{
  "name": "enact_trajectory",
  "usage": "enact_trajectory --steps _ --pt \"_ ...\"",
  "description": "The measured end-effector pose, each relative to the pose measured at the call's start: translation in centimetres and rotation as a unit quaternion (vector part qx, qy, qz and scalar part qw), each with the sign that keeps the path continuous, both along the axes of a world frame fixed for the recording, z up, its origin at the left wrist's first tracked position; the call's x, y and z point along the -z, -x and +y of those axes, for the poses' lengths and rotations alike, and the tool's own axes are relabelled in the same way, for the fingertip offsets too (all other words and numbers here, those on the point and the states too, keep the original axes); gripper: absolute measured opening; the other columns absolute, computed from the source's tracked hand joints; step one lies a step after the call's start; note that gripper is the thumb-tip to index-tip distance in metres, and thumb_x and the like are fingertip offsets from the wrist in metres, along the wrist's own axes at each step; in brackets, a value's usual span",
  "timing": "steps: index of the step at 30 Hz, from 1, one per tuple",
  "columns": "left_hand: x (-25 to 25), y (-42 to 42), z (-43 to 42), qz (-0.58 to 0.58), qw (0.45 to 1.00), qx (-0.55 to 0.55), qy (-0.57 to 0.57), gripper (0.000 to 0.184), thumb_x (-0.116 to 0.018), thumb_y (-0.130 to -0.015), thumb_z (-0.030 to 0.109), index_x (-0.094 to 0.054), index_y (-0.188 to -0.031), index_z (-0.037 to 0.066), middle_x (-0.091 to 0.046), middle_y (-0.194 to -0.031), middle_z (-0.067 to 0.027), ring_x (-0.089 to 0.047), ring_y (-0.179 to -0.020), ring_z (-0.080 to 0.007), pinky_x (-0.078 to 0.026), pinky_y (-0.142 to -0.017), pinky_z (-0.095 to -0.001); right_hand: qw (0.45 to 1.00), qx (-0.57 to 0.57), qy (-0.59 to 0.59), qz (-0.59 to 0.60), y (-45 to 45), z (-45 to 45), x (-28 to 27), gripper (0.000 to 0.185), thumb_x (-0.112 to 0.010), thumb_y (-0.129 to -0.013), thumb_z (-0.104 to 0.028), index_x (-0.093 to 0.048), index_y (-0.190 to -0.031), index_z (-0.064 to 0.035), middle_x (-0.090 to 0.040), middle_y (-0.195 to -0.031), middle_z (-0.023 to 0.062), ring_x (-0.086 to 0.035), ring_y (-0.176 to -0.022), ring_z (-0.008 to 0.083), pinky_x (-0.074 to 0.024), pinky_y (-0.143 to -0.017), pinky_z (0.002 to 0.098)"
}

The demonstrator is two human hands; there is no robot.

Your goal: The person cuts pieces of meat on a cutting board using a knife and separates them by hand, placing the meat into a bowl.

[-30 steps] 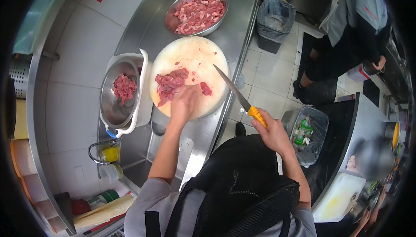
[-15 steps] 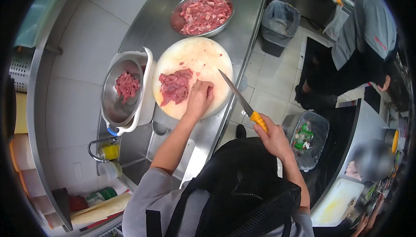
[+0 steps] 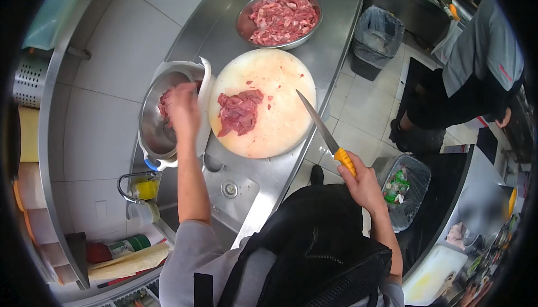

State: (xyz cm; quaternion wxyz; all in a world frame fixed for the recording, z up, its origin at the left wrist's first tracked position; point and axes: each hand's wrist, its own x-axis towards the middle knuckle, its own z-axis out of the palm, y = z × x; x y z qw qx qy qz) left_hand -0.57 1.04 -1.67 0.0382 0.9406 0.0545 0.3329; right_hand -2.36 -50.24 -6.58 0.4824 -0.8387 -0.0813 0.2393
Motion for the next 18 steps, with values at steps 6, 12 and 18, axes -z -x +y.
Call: enact_trajectory --steps 6,12,18 --pt "9.0 -3.3 -5.7 0.191 0.968 0.122 0.107 0.023 -0.079 -0.089 0.007 -0.08 -0.111 0.004 -0.078 -0.106 -0.0159 -0.073 -0.104 -0.04 -0.058 -0.094 -0.0508 0.999 -0.033 0.008 -0.02 -0.3 1.3 -1.4 0.05 -0.072 -0.109 -0.032 -0.062 -0.149 -0.0033 -0.073 -0.084 0.0234 -0.076 -0.079 0.0401 -0.0584 -0.079 0.0422" --pt "4.8 -4.4 -6.4 0.218 0.845 0.03 0.487 0.033 -0.06 -0.118 0.029 -0.077 -0.127 0.001 -0.078 -0.099 -0.0034 -0.069 -0.087 -0.0101 -0.057 -0.081 -0.0293 0.999 0.023 -0.015 0.02 0.8 0.0 0.0 0.048 -0.072 -0.109 -0.032 -0.064 -0.148 -0.0034 -0.071 -0.081 0.0199 -0.074 -0.072 0.0321 -0.0576 -0.076 0.04" --pt "4.3 -4.5 -9.1 0.154 0.688 0.133 0.697 0.042 -0.057 -0.119 0.032 -0.069 -0.142 -0.001 -0.075 -0.111 -0.0028 -0.069 -0.099 -0.0114 -0.057 -0.088 -0.0277 0.999 0.016 -0.029 -0.012 0.9 -0.1 0.3 0.048 -0.072 -0.11 -0.032 -0.064 -0.148 -0.0042 -0.068 -0.077 0.0176 -0.071 -0.069 0.0261 -0.0561 -0.072 0.0373"
